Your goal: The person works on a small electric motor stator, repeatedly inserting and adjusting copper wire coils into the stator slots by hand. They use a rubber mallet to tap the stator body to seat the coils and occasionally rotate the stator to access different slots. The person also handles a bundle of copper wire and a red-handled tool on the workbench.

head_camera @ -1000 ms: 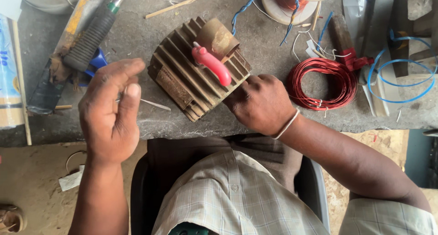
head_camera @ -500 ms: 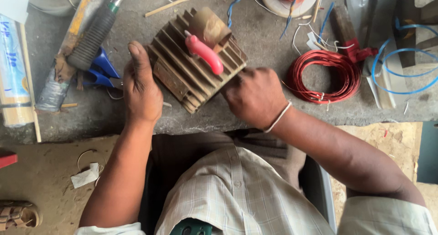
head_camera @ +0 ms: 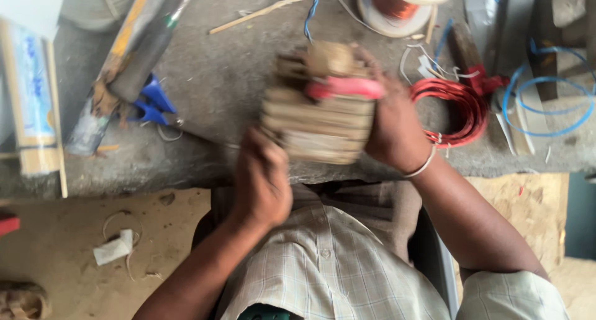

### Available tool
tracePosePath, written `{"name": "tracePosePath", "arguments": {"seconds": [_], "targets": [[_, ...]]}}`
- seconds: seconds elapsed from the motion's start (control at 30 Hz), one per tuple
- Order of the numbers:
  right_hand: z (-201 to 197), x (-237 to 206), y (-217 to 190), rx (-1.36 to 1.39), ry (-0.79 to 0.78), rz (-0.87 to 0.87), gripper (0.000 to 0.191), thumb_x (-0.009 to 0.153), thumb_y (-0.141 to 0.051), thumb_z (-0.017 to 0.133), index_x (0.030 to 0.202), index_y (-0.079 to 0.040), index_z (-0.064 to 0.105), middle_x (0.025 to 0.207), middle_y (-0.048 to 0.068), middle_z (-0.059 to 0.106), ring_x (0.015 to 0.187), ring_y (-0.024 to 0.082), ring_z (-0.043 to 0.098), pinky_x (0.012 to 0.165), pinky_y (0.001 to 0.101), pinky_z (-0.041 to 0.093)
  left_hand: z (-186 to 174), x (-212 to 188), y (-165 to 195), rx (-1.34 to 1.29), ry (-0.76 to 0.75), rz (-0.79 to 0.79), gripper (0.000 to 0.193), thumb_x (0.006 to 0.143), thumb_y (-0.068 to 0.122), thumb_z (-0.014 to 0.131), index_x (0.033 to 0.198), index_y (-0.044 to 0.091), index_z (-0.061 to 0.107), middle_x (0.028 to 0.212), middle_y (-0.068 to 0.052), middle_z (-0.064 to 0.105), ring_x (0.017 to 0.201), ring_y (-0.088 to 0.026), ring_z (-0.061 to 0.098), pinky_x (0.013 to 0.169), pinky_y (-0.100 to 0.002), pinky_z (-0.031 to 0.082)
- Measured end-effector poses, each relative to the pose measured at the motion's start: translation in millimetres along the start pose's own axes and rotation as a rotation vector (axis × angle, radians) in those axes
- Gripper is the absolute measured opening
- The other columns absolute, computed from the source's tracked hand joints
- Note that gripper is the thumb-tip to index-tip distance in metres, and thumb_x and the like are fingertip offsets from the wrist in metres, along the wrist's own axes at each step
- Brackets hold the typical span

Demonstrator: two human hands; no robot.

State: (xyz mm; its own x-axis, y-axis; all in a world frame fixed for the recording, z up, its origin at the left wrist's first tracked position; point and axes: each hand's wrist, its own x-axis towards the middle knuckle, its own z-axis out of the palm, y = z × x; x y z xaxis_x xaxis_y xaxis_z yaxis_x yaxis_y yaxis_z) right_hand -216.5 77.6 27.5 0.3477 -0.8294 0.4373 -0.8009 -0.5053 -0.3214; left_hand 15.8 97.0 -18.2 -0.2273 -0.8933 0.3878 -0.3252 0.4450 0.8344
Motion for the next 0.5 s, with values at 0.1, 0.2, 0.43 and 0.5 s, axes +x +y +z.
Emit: {"name": "tracePosePath", "arguments": {"seconds": [0.1,0.2,0.43,0.5], "targets": [[-18,-7,-3,-0.133,0.048,0.087,0.082,0.067,-0.023,0.086,0.136,0.008,0.055,0.135,0.028,0.059,0.117,0.047,0.056,0.097,0.0545,0.045,-15,-3,6,-0.009,-0.016,0.206,0.018,0.116,0.017,0.045,0.110,0.001,0.053,0.116,-0.018,0.060,0.114,-0.037,0.062,0.103,-0.045,0.050],[-28,-19,5,-0.240,-0.054,0.306,0.035,0.085,-0.010,0.085,0.112,-0.001,0.066,0.117,0.018,0.066,0.113,0.040,0.062,0.097,0.0462,0.051,-50,15,-16,0.080,0.082,0.176,0.015,0.108,0.011,0.057,0.118,-0.001,0.060,0.117,-0.018,0.065,0.114,-0.034,0.065,0.101,-0.046,0.052],[-9,-35,65,0.276,-0.372,0.132,0.050,0.071,-0.003,0.081,0.118,-0.006,0.065,0.115,0.008,0.071,0.106,0.025,0.068,0.094,0.0365,0.053,-69,69,-58,0.423,-0.439,0.390,0.016,0.105,0.025,0.053,0.100,0.015,0.065,0.074,-0.005,0.057,0.070,-0.019,0.057,0.068,-0.039,0.051],[-8,-42,88,0.351,-0.466,0.158,0.052,0.070,-0.004,0.082,0.119,-0.006,0.065,0.114,0.006,0.071,0.106,0.021,0.067,0.094,0.0355,0.053,-60,88,-65,0.258,-0.723,0.270,0.025,0.110,0.035,0.047,0.100,0.019,0.064,0.064,-0.003,0.046,0.058,-0.018,0.047,0.055,-0.037,0.046]]}}
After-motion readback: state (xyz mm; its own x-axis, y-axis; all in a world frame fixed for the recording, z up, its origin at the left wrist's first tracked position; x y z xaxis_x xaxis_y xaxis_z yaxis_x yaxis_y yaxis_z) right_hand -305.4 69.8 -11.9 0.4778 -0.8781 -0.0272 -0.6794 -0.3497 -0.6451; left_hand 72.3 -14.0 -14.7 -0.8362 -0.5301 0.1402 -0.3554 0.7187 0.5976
